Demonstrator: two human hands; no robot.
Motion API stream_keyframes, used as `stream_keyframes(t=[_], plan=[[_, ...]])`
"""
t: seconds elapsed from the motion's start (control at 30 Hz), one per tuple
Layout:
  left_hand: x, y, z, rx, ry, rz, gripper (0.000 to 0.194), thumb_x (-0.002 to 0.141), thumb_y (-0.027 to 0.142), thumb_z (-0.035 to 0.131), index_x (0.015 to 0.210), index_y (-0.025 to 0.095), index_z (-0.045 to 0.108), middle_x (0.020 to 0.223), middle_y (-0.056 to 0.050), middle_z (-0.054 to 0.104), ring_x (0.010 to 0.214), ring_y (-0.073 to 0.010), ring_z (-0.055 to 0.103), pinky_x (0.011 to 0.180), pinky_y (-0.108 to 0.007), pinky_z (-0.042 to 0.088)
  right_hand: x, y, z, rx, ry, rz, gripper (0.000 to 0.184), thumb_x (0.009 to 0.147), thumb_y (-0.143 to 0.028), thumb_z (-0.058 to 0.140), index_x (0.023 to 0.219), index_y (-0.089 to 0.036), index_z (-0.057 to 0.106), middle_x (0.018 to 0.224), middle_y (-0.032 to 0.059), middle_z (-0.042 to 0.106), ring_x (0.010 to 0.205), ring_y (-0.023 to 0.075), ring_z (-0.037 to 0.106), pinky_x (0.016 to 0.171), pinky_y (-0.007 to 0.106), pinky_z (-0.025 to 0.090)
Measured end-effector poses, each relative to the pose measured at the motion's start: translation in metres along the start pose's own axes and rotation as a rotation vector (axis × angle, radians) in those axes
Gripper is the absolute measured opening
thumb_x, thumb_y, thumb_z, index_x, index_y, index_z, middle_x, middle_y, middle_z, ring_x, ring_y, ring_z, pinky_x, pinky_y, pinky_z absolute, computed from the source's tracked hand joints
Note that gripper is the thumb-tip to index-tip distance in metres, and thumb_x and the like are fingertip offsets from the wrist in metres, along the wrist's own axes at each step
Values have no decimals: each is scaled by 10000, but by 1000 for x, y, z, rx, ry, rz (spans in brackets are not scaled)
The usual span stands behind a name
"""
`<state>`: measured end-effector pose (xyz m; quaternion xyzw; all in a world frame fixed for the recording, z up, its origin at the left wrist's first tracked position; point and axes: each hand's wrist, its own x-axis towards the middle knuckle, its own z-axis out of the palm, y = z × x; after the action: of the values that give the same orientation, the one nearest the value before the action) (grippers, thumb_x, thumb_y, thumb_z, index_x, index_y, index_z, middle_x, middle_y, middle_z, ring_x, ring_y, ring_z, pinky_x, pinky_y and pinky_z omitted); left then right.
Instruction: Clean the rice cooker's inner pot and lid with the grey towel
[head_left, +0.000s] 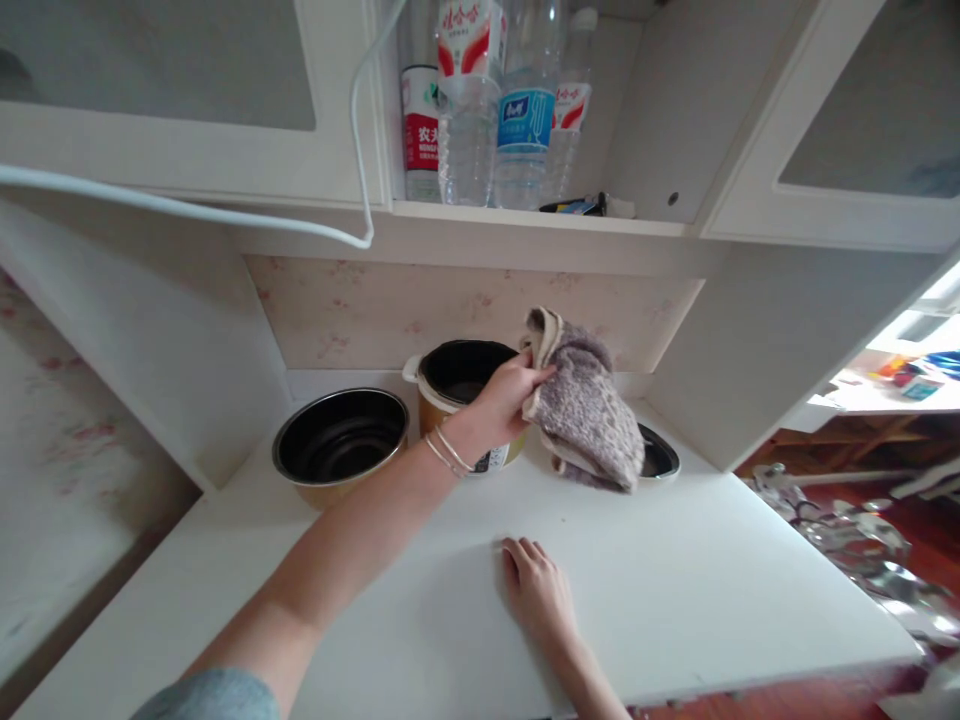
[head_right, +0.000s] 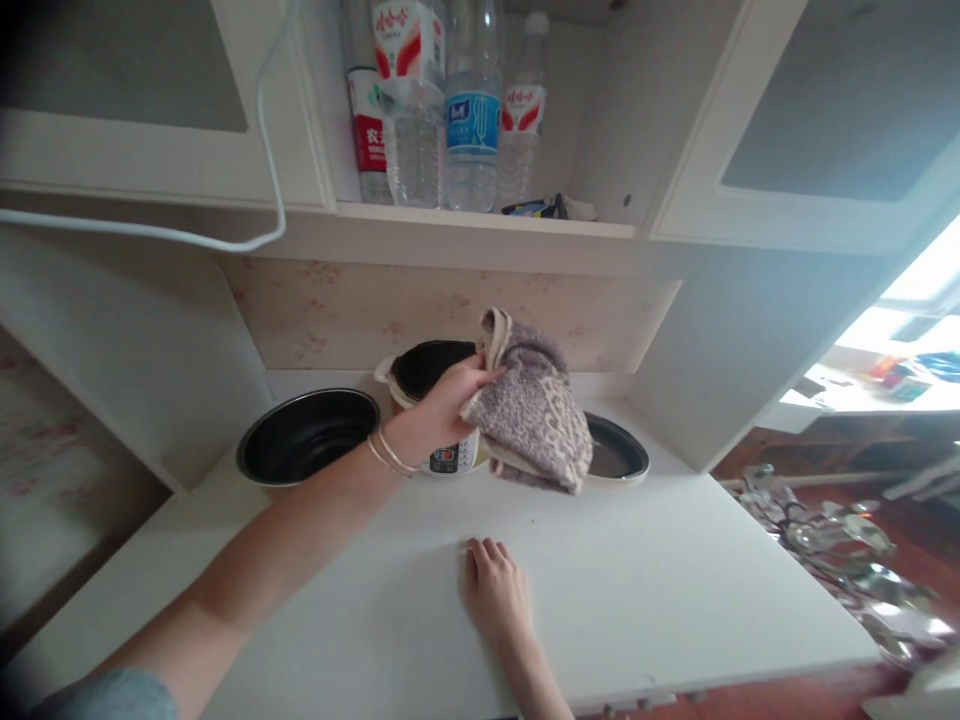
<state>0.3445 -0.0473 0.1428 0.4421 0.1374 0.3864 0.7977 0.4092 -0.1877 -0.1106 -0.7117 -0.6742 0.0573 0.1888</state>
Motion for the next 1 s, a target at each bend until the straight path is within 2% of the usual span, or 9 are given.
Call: stream_keyframes(t=[0.13, 0.27, 0.33, 0.43, 0.57, 0.67, 0.77, 0.83, 1.0], plan=[[-34, -72, -6, -77, -84, -200, 338, 723, 121, 666, 1054, 150, 607, 869, -56, 665, 785, -176, 638, 790, -309, 460, -19, -13, 2, 19, -16, -2, 303, 942, -181, 351, 1063, -241, 622, 917, 39, 648, 911, 189, 581, 752, 258, 392], [-64, -153, -38, -75, -133, -360, 405, 712, 100, 658, 1108, 152, 591, 931, -58, 651, 846, -171, 620, 868, -322, 423, -47, -31, 4, 157, -120, -15, 289, 921, -191, 396, 1036, -238, 657, 968, 50, 661, 975, 207, 581, 840, 276, 395], [-78, -181, -60, -19, -87, -427, 411, 730, 117, 637, 1136, 144, 576, 940, -73, 648, 868, -188, 620, 881, -357, 427, -59, -39, -2, 280, -208, -56, 257, 906, -208, 437, 966, -234, 686, 972, 44, 673, 989, 204, 584, 858, 271, 398], [-100, -201, -94, 171, 53, -454, 371, 775, 210, 627, 1132, 126, 574, 970, -101, 647, 927, -221, 615, 885, -392, 441, -67, -46, -24, 487, -412, -136, 211, 873, -236, 497, 872, -218, 707, 852, 22, 684, 826, 166, 610, 750, 240, 425], [-140, -190, -130, 380, 334, -236, 448, 768, 353, 662, 1155, 151, 559, 1149, -132, 602, 1029, -215, 591, 899, -338, 452, -54, -51, -58, 837, -627, -8, 291, 900, -376, 468, 975, -188, 678, 749, 11, 653, 540, 99, 518, 503, 203, 379], [-175, -163, -154, 406, 594, -122, 480, 784, 474, 597, 1149, 168, 541, 1131, -138, 601, 887, -214, 636, 743, -338, 514, -22, -56, -70, 968, -509, 108, 376, 902, -472, 450, 964, -164, 656, 666, -6, 594, 478, 73, 443, 451, 192, 322], [-208, -126, -187, 580, 937, 12, 436, 784, 498, 544, 1068, 167, 556, 963, -93, 626, 707, -192, 612, 595, -320, 500, 24, -67, -64, 993, -340, 103, 354, 874, -470, 484, 918, -164, 656, 650, -10, 576, 496, 80, 443, 463, 203, 328], [-225, -101, -212, 727, 1066, 62, 463, 786, 510, 523, 1091, 163, 558, 953, -86, 613, 705, -199, 598, 605, -334, 500, 55, -80, -54, 997, -295, 76, 320, 854, -448, 499, 904, -172, 653, 660, -8, 586, 500, 87, 454, 478, 215, 356], [-242, -46, -266, 946, 1270, 78, 570, 816, 540, 458, 1229, 153, 527, 1274, -150, 464, 978, -250, 581, 805, -387, 507, 123, -122, -28, 1045, -409, 95, 397, 849, -445, 499, 1163, -209, 561, 1009, 61, 632, 707, 138, 588, 540, 239, 460]])
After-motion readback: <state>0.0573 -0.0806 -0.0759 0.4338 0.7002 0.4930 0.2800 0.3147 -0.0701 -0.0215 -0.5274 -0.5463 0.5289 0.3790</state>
